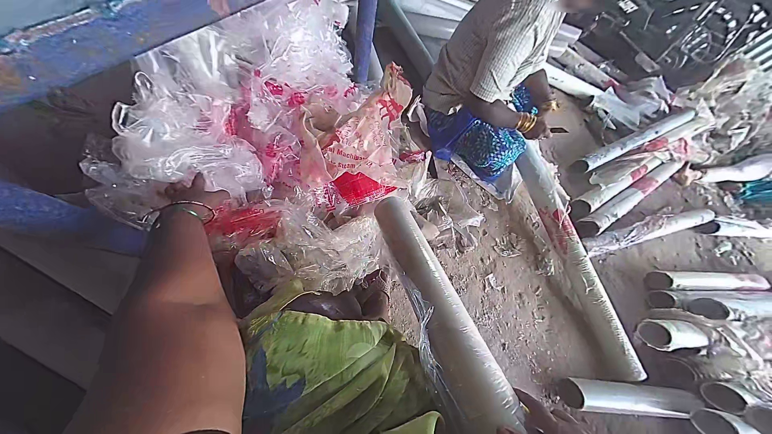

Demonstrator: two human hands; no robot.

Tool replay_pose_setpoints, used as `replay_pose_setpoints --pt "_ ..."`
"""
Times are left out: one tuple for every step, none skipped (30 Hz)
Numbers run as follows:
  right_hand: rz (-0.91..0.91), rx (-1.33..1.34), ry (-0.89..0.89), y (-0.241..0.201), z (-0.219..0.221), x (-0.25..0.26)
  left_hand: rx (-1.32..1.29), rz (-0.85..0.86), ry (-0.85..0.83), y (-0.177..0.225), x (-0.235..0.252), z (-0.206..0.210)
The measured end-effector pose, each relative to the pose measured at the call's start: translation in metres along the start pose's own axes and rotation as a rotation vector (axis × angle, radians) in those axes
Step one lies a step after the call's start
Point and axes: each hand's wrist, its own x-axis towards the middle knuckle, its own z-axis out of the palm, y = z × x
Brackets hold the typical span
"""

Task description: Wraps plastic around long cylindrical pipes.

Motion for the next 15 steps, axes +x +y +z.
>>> replay_pose_setpoints --pt "0.01 0.008 -0.005 -0.002 -0.002 -0.001 -0.049 0.029 -0.001 -0.003 0.001 -0.002" --pt "0.016 0.011 -0.012 -0.003 -0.003 -0.002 -0.132 0.058 0.015 -0.009 0.003 -0.002" --pt "0.015 0.011 -0.013 -0.004 -0.004 -0.003 -0.255 0.068 0.049 -0.015 0.003 -0.003" --pt "0.007 0.013 -0.01 -0.004 -0.004 -0.003 -0.392 0.067 0.083 -0.019 -0.003 -0.006" --pt "-0.003 0.019 -0.006 -0.004 -0.003 -0.004 -0.5 0.057 0.112 -0.021 -0.011 -0.012" --pt "-0.007 0.021 -0.012 -0.004 -0.003 -0.004 -0.562 0.043 0.152 -0.021 -0.021 -0.018" --pt "-0.012 0.019 -0.017 -0.004 -0.003 -0.004 -0.576 0.034 0.195 -0.019 -0.028 -0.024" --pt "-0.016 0.015 -0.023 -0.004 -0.003 -0.004 -0.526 0.031 0.249 -0.016 -0.033 -0.03" --pt "-0.017 0.009 -0.036 -0.004 -0.003 -0.004 -0.434 0.028 0.297 -0.01 -0.039 -0.036" --pt "-0.024 0.008 -0.045 -0.004 -0.002 -0.004 -0.338 0.006 0.329 -0.002 -0.046 -0.042" --pt "-0.04 0.01 -0.041 -0.003 0.0 -0.005 -0.261 -0.034 0.355 0.007 -0.054 -0.048" --pt "-0.056 0.012 -0.03 -0.001 0.002 -0.005 -0.212 -0.087 0.376 0.014 -0.059 -0.051" --pt "-0.066 0.007 -0.026 0.001 0.004 -0.006 -0.181 -0.139 0.396 0.02 -0.061 -0.051" --pt "-0.066 0.004 -0.03 0.002 0.004 -0.006 -0.161 -0.178 0.406 0.022 -0.06 -0.049" --pt "-0.061 0.0 -0.036 0.003 0.004 -0.007 -0.144 -0.211 0.417 0.023 -0.057 -0.048"
